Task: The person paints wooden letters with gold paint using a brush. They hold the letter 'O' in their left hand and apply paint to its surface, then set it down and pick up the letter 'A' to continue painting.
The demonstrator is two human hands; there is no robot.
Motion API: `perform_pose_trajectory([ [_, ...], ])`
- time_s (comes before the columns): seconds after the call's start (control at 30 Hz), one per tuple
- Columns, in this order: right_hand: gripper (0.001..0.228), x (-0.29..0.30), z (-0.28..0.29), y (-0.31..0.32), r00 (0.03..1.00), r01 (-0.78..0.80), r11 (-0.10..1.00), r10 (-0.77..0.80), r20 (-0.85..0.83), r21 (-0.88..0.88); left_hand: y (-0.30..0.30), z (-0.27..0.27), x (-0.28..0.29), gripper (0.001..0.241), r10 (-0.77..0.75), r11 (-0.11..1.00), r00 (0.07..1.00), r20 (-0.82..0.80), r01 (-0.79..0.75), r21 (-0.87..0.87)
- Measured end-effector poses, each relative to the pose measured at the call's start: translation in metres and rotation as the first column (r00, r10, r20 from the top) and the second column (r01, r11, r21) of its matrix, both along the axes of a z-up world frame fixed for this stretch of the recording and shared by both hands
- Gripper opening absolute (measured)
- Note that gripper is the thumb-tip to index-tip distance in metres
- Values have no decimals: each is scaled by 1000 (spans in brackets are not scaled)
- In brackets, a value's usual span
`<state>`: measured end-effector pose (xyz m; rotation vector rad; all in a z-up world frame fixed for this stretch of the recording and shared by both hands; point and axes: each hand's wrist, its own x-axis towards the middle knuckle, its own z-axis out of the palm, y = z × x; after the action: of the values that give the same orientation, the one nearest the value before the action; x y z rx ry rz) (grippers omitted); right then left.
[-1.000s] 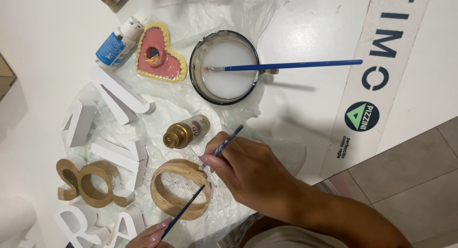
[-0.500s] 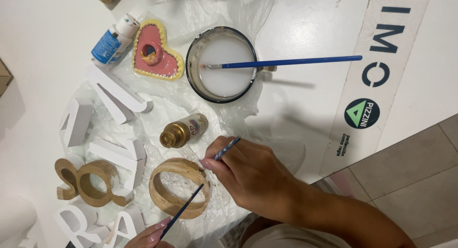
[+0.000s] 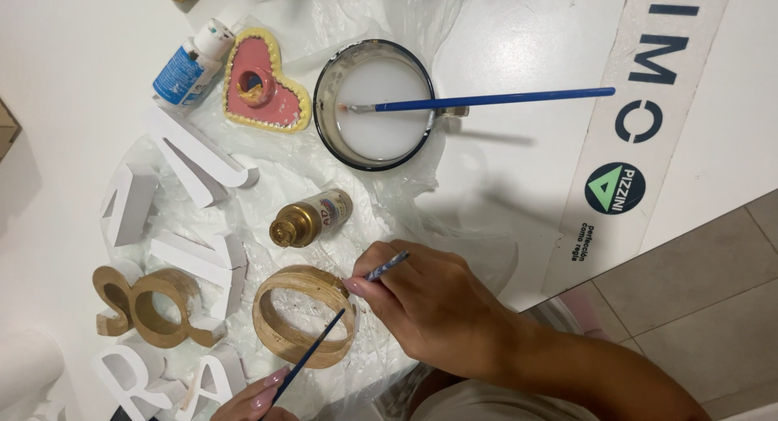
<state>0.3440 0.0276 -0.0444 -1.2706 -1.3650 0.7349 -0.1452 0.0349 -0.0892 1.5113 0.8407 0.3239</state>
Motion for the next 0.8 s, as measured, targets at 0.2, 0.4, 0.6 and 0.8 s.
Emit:
perform_pose_trajectory([
  [0.2, 8, 1, 9, -4, 1000, 24, 1000, -24, -3, 18, 19, -62, -71, 50, -262, 915, 964, -39, 261, 308],
  [0.4, 8, 1, 8, -4, 1000, 5, 1000, -5, -14, -20, 32, -71, -82, 50, -414, 896, 905, 94, 387, 219],
  [0.6, 9, -1, 4, -12, 999, 41, 999, -41, 4, -10, 29, -80, -88, 52, -406, 910, 895, 183, 379, 166],
  [0.8, 12, 1, 9, -15, 999, 51, 999, -51, -15, 14, 33, -95, -105, 55, -481, 877, 862, 162, 469, 107],
])
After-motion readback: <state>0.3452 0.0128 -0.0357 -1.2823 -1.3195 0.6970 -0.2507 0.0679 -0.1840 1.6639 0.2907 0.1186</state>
